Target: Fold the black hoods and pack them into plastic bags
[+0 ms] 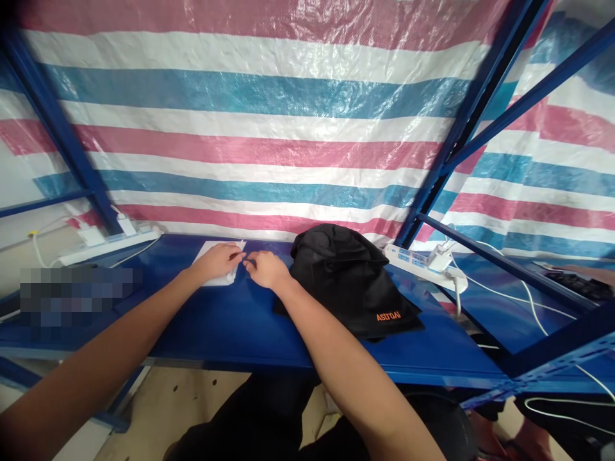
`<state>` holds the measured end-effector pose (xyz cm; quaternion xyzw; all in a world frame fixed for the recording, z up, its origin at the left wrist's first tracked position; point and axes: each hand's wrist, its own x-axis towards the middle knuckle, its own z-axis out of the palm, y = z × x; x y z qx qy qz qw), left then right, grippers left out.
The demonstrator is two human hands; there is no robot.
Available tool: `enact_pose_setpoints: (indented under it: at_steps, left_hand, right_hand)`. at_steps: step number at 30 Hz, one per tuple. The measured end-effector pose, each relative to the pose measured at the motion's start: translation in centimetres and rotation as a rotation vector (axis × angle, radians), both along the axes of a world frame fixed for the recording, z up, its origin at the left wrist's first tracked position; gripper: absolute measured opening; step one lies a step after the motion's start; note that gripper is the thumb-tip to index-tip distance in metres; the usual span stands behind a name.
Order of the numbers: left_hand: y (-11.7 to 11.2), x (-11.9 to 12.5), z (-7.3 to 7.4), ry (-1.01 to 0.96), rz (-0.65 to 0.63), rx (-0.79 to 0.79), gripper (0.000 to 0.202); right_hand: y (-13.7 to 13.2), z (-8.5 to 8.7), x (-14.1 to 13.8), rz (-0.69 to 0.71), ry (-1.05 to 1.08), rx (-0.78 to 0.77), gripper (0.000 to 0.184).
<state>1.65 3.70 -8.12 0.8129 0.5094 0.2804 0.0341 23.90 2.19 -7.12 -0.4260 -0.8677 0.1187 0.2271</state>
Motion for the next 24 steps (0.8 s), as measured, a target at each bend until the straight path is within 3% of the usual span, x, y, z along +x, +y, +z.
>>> enact_pose_setpoints:
  at_steps: [3, 7, 10, 14, 16, 20, 24]
  left_hand:
    - [0.8, -2.5, -0.1, 0.083, 0.105, -0.021, 0.015]
    - [1.5, -6.4, 0.0, 0.148, 0.271, -0.071, 0.007]
    - [1.5, -8.5, 0.1, 0.23, 0.419, -0.087, 0.018]
    - [0.9, -9.5, 0.4, 0.247, 0.567, -0.086, 0.046]
    - [0.6, -9.6, 0.6, 0.256, 0.611, -0.106, 0.046]
    - [0.1, -9.4, 1.0, 0.273, 0.645, -0.138, 0.034]
    - [0.1, -9.0, 0.9, 0.228, 0.622, -0.162, 0.021]
  right_hand:
    - [0.3, -0.1, 0.2, -0.02, 0.013, -0.024, 0.025]
    - [0.2, -0.2, 0.1, -0.028, 0.022, -0.043, 0.022]
    - [-0.1, 0.0, 0.1, -0.049, -0.015, -0.03, 0.024]
    - [-0.5, 1.5, 1.0, -0.121, -0.127, 0.107, 0.028]
    - [-0.5, 2.8, 2.1, -0.209, -0.162, 0.179, 0.03]
    - [-0.2, 5.5, 5.3, -0.511, -0.168, 0.264, 0.035]
    - [0.6, 6.4, 8.8, -0.721, -0.209, 0.153, 0.061]
